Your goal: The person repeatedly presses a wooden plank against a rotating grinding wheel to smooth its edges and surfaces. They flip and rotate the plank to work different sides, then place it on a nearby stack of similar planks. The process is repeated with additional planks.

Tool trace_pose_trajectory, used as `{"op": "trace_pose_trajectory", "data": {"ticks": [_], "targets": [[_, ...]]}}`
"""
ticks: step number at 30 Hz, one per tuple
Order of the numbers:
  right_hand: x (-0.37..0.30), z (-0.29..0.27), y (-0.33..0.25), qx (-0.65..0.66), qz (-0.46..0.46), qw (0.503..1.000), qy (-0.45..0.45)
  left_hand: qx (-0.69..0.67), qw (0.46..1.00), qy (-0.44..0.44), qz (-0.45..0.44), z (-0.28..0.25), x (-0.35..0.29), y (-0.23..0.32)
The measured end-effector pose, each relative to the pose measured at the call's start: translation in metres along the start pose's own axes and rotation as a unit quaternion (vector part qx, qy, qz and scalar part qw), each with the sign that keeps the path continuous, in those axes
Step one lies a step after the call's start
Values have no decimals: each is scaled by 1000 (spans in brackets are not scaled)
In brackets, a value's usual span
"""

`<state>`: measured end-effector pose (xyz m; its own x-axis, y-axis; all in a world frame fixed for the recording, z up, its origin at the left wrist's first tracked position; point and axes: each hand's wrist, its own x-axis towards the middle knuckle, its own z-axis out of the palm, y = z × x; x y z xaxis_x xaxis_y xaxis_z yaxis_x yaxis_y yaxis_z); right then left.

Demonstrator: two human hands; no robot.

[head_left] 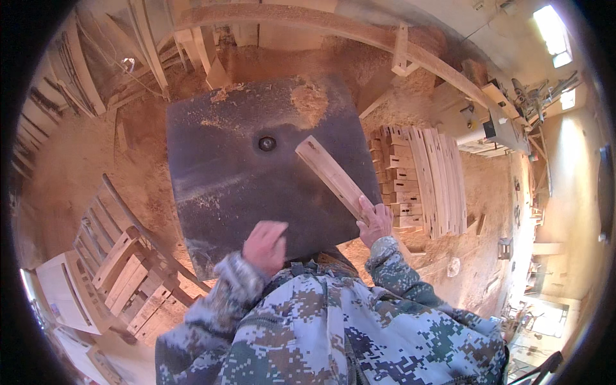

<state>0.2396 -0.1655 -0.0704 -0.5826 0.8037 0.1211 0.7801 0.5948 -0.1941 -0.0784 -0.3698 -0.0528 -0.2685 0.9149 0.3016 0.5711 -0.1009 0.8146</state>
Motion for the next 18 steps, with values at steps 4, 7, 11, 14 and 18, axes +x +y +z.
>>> {"op": "trace_pose_trajectory", "data": {"ticks": [4,7,11,14,18], "targets": [[5,0,-7,18,0,1000,-8,-27,989,-51,135,56,123,3],[12,4,-5,45,16,999,-26,32,983,-88,156,97,172,-2],[21,6,-16,55,25,998,-28,63,978,-100,174,121,213,-23],[37,3,-29,55,3,998,-25,85,976,-126,158,113,228,-51],[64,3,-50,70,-23,994,-75,48,988,-91,117,94,230,-78]]}}
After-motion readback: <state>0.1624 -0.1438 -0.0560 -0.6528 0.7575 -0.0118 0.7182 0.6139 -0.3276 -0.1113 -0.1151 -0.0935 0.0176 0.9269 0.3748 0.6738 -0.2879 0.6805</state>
